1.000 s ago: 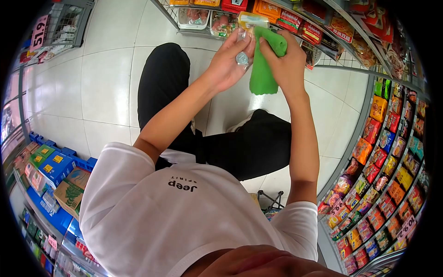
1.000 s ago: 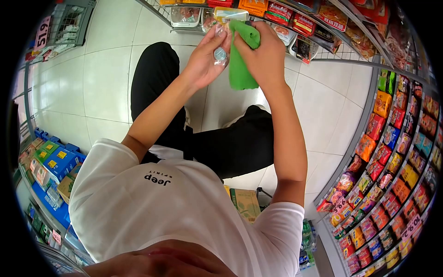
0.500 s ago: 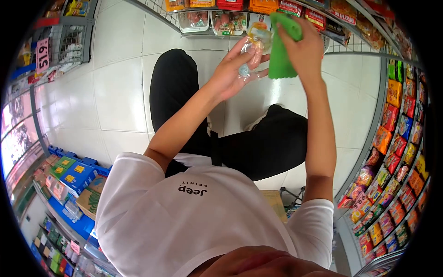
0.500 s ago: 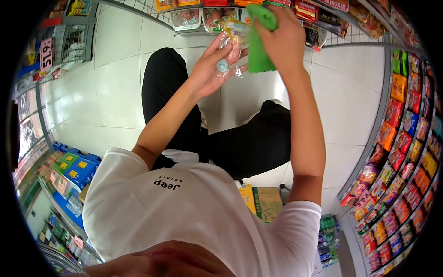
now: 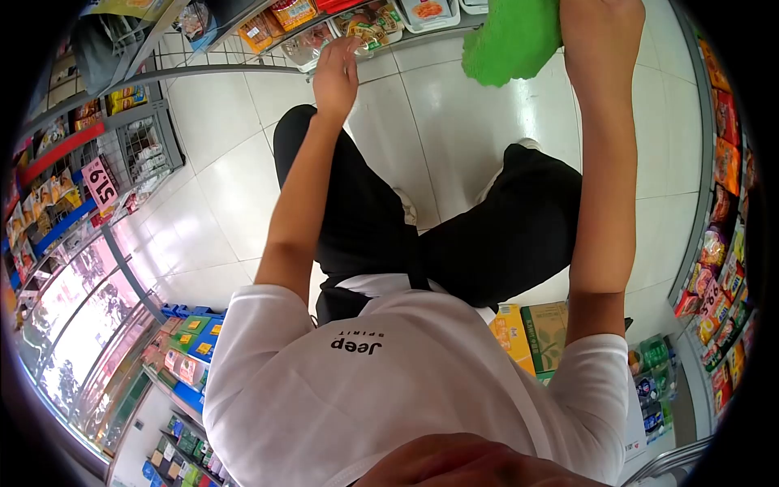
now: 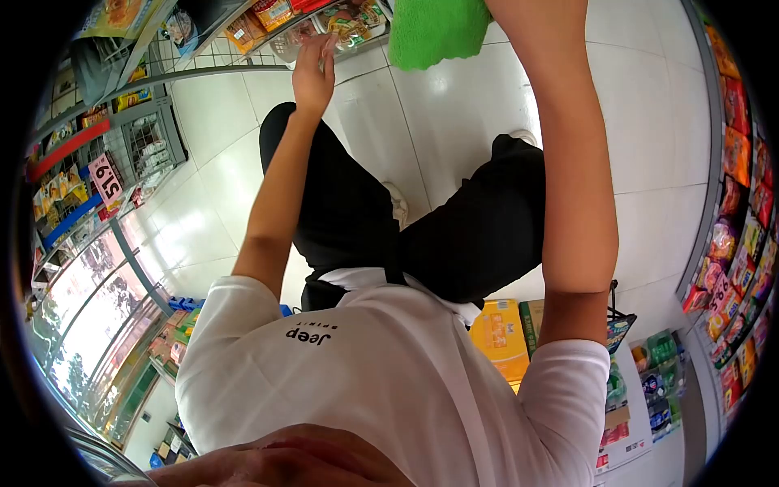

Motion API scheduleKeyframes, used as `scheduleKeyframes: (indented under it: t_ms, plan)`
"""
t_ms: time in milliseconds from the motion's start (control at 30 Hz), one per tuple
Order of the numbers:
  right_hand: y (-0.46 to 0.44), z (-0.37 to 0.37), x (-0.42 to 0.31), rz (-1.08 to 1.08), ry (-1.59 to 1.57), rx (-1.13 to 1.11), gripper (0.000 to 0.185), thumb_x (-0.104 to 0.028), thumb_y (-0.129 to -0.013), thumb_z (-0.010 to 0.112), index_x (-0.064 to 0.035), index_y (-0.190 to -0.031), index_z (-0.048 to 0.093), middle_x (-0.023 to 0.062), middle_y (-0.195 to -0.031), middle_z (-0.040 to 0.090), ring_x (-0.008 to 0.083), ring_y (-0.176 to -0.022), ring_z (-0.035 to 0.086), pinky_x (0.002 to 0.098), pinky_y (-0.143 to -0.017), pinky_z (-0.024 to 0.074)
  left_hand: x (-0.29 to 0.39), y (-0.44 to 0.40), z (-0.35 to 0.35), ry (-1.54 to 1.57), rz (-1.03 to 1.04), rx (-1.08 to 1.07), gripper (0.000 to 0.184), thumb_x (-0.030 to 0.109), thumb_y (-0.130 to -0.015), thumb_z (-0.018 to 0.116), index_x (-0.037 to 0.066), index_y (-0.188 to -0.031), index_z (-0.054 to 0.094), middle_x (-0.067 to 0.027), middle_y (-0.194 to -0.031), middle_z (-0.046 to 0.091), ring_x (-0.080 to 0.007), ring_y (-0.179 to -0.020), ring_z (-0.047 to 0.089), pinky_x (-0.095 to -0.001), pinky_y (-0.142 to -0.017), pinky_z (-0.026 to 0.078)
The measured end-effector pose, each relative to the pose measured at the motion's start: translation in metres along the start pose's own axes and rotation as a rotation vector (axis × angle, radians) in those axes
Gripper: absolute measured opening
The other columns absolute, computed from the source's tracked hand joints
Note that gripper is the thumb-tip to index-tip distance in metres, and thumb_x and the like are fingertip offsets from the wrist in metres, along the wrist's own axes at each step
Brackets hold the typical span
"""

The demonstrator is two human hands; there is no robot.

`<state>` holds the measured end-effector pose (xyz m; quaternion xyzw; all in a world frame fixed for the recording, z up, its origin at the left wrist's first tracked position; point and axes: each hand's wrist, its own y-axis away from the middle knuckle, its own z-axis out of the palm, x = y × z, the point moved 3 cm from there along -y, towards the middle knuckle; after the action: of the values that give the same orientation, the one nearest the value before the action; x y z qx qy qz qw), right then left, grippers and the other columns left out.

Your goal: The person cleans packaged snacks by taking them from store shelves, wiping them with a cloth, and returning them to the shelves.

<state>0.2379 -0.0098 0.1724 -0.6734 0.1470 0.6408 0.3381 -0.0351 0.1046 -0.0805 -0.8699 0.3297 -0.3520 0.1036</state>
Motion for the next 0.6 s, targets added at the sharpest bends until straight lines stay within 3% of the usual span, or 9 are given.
scheduleKeyframes:
  t_ms: [133, 233, 333, 433, 533, 600]
  plan:
    - [-0.005, -0.007, 0.008, 0.005, -0.004, 0.028, 0.022, -0.017, -0.096, 0.073, 0.0020, -0.107, 0.073, 0.0049, -0.086, 0.072, 0.0114, -0.071, 0.067, 0.0265, -0.064, 0.0525, -0.029, -0.019, 0.024, -0.153, 0.179, 0.036, 0.033, 0.003, -0.090, 0.066, 0.015, -0.121, 0.070, -0.0115, -0.118, 0.071, -0.0368, -0.110, 0.065, -0.0468, -0.095, 0.053]
    - [-0.009, -0.013, 0.011, 0.010, 0.050, 0.051, 0.023, -0.018, -0.096, 0.073, 0.0020, -0.108, 0.073, 0.0055, -0.085, 0.072, 0.0119, -0.070, 0.067, 0.0268, -0.063, 0.0530, -0.040, -0.035, 0.039, -0.201, 0.191, 0.082, 0.033, 0.004, -0.090, 0.066, 0.016, -0.120, 0.070, -0.0102, -0.113, 0.071, -0.0379, -0.106, 0.065, -0.0470, -0.093, 0.053]
    - [-0.006, -0.012, 0.012, 0.009, -0.009, 0.056, 0.024, -0.019, -0.095, 0.074, 0.0022, -0.107, 0.073, 0.0058, -0.085, 0.072, 0.0123, -0.069, 0.067, 0.0270, -0.062, 0.0532, -0.041, -0.046, 0.048, -0.337, 0.167, 0.117, 0.029, 0.009, -0.087, 0.070, 0.012, -0.116, 0.065, -0.0111, -0.117, 0.068, -0.0381, -0.103, 0.063, -0.0471, -0.089, 0.053]
    - [-0.006, -0.011, 0.014, 0.045, 0.018, 0.075, 0.025, -0.020, -0.095, 0.074, 0.0024, -0.107, 0.073, 0.0062, -0.085, 0.072, 0.0126, -0.068, 0.067, 0.0270, -0.062, 0.0533, -0.123, -0.039, 0.094, -0.160, -0.046, -0.060, 0.064, 0.023, -0.078, 0.079, 0.012, -0.138, 0.059, -0.0255, -0.139, 0.057, -0.0453, -0.119, 0.057, -0.0578, -0.097, 0.047]
    - [-0.005, -0.013, 0.015, 0.001, 0.058, 0.061, 0.026, -0.020, -0.095, 0.075, 0.0029, -0.108, 0.073, 0.0064, -0.085, 0.072, 0.0129, -0.068, 0.067, 0.0271, -0.062, 0.0531, -0.077, -0.058, 0.089, -0.032, -0.260, -0.191, 0.060, 0.019, -0.080, 0.073, 0.012, -0.138, 0.059, -0.0251, -0.134, 0.059, -0.0465, -0.120, 0.055, -0.0573, -0.097, 0.047]
    - [-0.004, -0.012, 0.016, -0.023, 0.095, 0.074, 0.026, -0.020, -0.094, 0.075, 0.0031, -0.108, 0.073, 0.0066, -0.085, 0.072, 0.0130, -0.068, 0.067, 0.0272, -0.062, 0.0529, -0.045, -0.064, 0.086, -0.250, -0.152, -0.070, 0.059, 0.020, -0.082, 0.071, 0.009, -0.138, 0.058, -0.0271, -0.135, 0.056, -0.0470, -0.122, 0.053, -0.0571, -0.098, 0.046]
